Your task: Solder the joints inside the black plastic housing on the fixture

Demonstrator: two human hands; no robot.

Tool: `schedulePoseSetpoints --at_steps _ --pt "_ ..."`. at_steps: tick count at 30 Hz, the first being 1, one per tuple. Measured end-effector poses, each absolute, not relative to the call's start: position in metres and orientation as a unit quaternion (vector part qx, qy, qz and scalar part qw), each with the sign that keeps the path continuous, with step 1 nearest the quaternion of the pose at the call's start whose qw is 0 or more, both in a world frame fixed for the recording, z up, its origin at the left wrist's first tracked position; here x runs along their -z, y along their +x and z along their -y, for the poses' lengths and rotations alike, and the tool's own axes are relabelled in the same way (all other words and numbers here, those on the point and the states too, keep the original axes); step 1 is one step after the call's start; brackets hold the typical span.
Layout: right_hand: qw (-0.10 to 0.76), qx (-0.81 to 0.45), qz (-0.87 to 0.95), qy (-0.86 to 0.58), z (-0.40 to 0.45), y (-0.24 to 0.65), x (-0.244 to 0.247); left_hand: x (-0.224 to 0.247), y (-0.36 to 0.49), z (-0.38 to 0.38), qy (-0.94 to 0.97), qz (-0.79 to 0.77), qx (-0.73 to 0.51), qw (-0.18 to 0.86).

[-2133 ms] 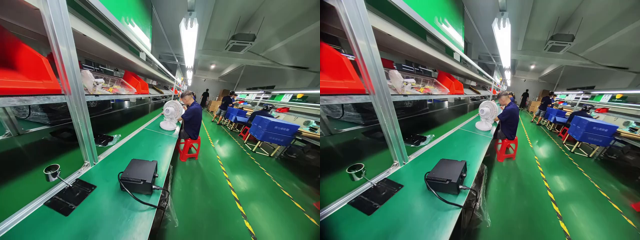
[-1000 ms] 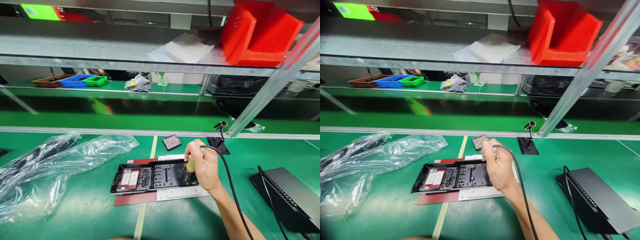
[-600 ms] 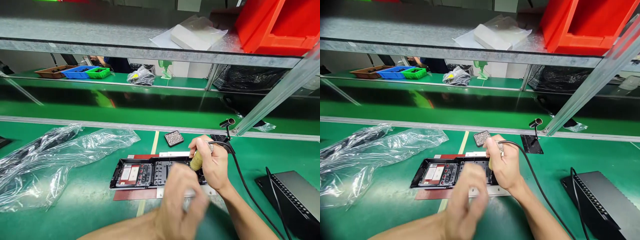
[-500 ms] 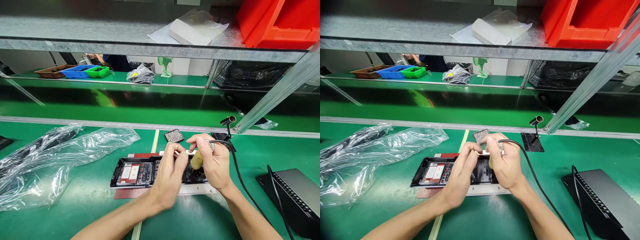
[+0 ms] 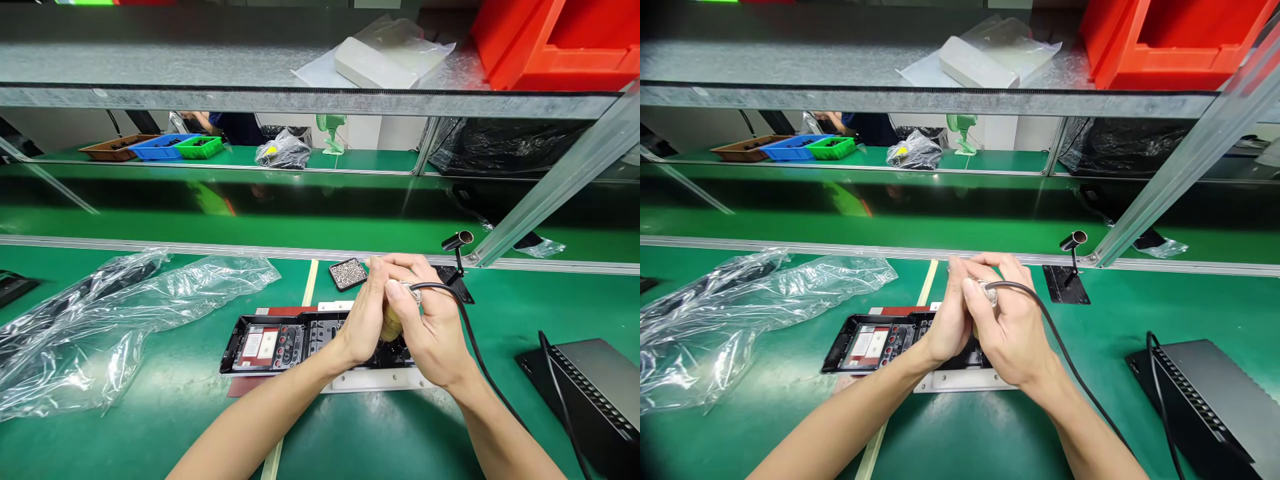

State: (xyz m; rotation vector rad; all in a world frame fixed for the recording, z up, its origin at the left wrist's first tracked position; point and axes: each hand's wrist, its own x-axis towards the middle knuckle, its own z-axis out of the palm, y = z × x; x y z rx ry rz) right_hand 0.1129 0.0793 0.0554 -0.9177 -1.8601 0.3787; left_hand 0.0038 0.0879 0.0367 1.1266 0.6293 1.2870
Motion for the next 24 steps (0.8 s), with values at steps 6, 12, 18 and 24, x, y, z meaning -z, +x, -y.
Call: schedulePoseSetpoints --at_steps 6,12,18,24 --pt "0.490 -0.121 0.777 -0.376 -0.080 0.116 -0.056 -0.054 0.010 -0.085 0.536 -0.212 -0.560 0.596" --pt "0.504 -0.150 0.779 -0.342 -0.083 0.116 -0.053 -0.047 0.013 -0.085 0.566 -0.260 -0.569 0.536" --pt "0.540 -0.208 0.751 -0.317 -0.089 0.114 -0.048 -0.044 0.011 -0.088 0.574 -0.298 -0.564 0.513" --pt "0.554 -0.213 0.734 -0.330 -0.088 0.107 -0.046 -0.044 0.013 -0.088 0.560 -0.279 -0.585 0.516"
